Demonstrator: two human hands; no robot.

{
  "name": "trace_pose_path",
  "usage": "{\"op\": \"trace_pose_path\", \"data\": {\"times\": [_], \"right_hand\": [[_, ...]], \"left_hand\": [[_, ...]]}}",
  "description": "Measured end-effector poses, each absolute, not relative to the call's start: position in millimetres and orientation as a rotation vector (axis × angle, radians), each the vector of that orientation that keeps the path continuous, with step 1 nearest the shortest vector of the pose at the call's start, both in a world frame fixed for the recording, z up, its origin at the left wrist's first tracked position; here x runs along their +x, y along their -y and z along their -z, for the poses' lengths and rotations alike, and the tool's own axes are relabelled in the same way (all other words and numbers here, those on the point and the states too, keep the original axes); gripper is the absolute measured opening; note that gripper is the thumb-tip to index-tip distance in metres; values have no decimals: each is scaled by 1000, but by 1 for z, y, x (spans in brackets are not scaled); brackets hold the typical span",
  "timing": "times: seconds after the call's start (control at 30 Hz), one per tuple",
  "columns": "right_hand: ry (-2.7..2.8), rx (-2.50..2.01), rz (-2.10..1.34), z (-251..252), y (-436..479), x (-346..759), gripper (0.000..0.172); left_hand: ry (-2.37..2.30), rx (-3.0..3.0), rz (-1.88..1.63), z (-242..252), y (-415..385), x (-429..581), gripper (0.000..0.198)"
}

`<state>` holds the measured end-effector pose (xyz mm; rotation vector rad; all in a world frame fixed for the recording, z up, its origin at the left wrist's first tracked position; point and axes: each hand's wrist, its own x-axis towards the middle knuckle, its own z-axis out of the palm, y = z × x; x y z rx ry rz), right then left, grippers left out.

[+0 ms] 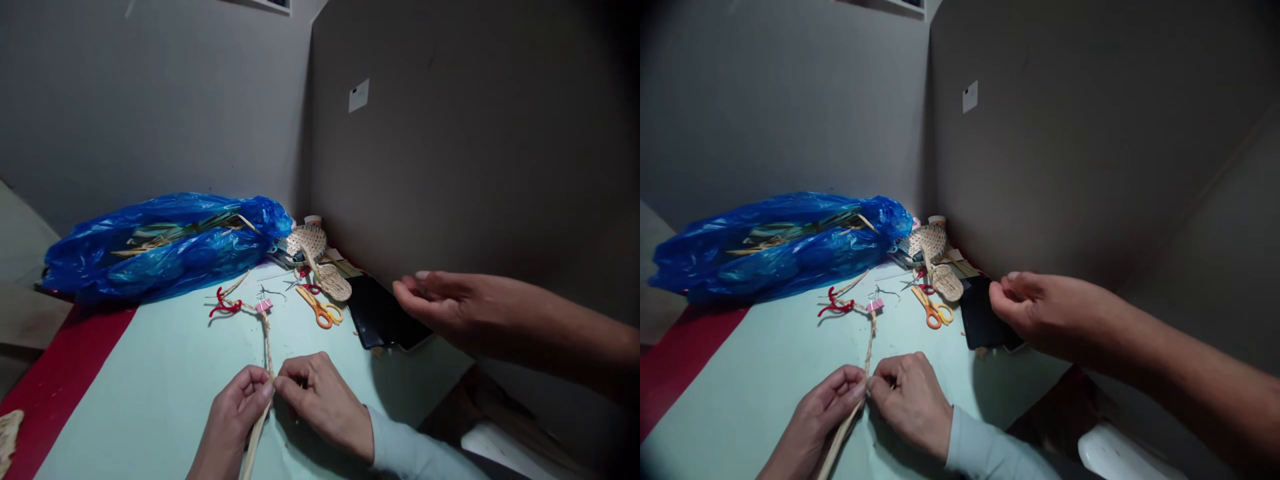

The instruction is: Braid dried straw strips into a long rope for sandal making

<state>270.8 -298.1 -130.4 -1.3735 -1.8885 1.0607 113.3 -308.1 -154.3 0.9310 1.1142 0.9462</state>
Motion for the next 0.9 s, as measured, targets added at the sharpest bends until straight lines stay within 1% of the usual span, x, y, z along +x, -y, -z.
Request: {"op": "trace_pose_path", "data": {"times": [0.1, 0.17, 0.37, 0.53, 0.63, 0.77, 0.9], "right_hand": [[2018, -1339, -1042, 127, 297, 275, 29], [2068, -1318, -1039, 124, 297, 278, 24], [2036, -1308, -1057, 117, 294, 278, 20], [1982, -1237, -1218, 118, 289, 277, 13], [1988, -1239, -1226, 119, 288, 278, 14], [1958, -1247, -1193, 121, 290, 276, 19], [1895, -1311, -1152, 126, 293, 272, 18]], "left_hand": [[-1129, 994, -958, 157, 307, 112, 30], [-1132, 1031, -957, 158, 306, 111, 29], [-1181, 1083, -963, 153, 307, 111, 26], [-1232, 1197, -954, 153, 307, 112, 21], [-1253, 1243, -983, 151, 308, 113, 20], [-1311, 1338, -948, 146, 311, 112, 15], [-1366, 1394, -955, 141, 312, 113, 16]]}}
